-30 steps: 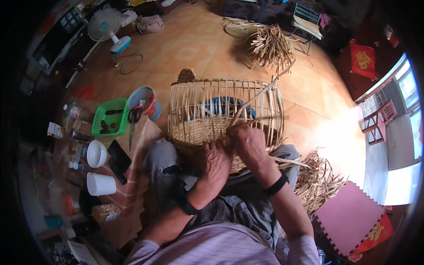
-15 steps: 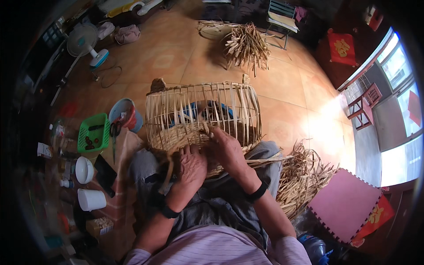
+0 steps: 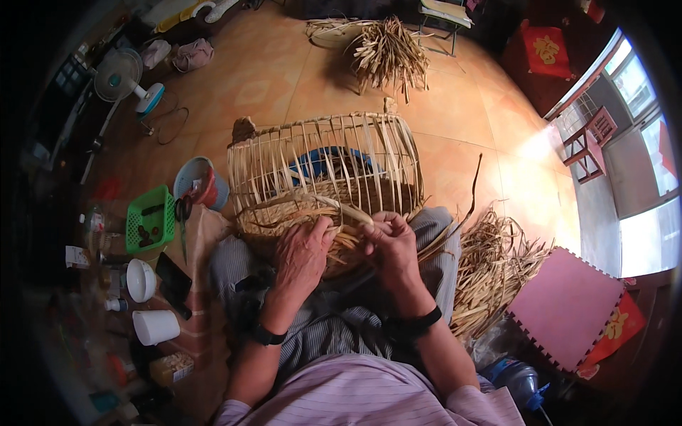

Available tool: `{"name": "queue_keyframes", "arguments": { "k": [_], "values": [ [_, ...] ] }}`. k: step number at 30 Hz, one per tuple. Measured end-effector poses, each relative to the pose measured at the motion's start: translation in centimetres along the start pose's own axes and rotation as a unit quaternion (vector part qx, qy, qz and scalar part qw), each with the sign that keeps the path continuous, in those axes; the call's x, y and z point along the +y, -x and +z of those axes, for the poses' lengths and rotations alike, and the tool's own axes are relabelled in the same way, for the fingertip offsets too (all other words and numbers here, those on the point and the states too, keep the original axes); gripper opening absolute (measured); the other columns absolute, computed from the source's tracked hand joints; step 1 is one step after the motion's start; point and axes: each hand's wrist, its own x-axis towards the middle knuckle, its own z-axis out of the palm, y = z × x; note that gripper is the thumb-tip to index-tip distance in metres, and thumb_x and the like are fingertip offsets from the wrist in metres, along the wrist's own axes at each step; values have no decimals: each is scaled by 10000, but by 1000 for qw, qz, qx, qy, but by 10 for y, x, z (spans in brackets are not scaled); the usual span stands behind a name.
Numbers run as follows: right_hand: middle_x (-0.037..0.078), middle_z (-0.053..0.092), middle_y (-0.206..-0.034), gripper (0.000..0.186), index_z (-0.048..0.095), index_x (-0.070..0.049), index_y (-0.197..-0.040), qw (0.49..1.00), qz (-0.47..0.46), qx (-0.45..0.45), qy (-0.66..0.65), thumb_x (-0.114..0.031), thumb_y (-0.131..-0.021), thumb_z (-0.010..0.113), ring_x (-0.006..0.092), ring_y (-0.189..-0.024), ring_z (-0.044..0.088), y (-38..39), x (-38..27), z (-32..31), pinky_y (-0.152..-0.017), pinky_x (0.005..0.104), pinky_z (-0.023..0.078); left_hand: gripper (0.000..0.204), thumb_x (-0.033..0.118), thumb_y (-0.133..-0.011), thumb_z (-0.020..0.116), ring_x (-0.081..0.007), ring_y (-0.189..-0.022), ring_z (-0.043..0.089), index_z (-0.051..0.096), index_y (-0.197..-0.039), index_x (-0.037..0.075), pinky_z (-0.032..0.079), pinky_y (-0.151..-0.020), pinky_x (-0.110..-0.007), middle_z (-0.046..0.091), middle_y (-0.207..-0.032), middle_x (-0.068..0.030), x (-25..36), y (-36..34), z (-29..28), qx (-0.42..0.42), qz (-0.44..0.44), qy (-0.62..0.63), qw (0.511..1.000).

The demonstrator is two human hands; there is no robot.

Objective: Weaving a basket using straw or bamboo strips.

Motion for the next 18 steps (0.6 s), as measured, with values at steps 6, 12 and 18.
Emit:
{"name": "queue_keyframes", "arguments": {
  "k": [6,12,18],
  "values": [
    [66,758,-907,281,594,-36,-1142,979,-91,-59,172,-85,-943,786,88,-604,610,-47,-34,26,-558,235,513,118,146,-1030,603,-477,-931,653,629,-1074,40,520,-783,-539,686,-958,-229,3,-12,0,-22,-16,88,996],
    [88,749,-965,394,574,-8,-1226,973,-63,-91,201,-59,-921,818,137,-802,706,-58,-41,52,-620,248,564,149,164,-990,653,-434,-941,684,626,-1068,40,530,-797,-541,695,-895,-229,4,-14,5,4,-21,-14,1000],
    [145,633,-804,347,629,27,-1096,783,-213,-116,573,-244,-952,790,188,-742,626,-24,-26,23,-676,371,509,182,174,-962,693,-405,-927,690,623,-1084,58,527,-813,-527,718,-924,-187,-3,-17,8,-20,-27,10,999]
  ]
}}
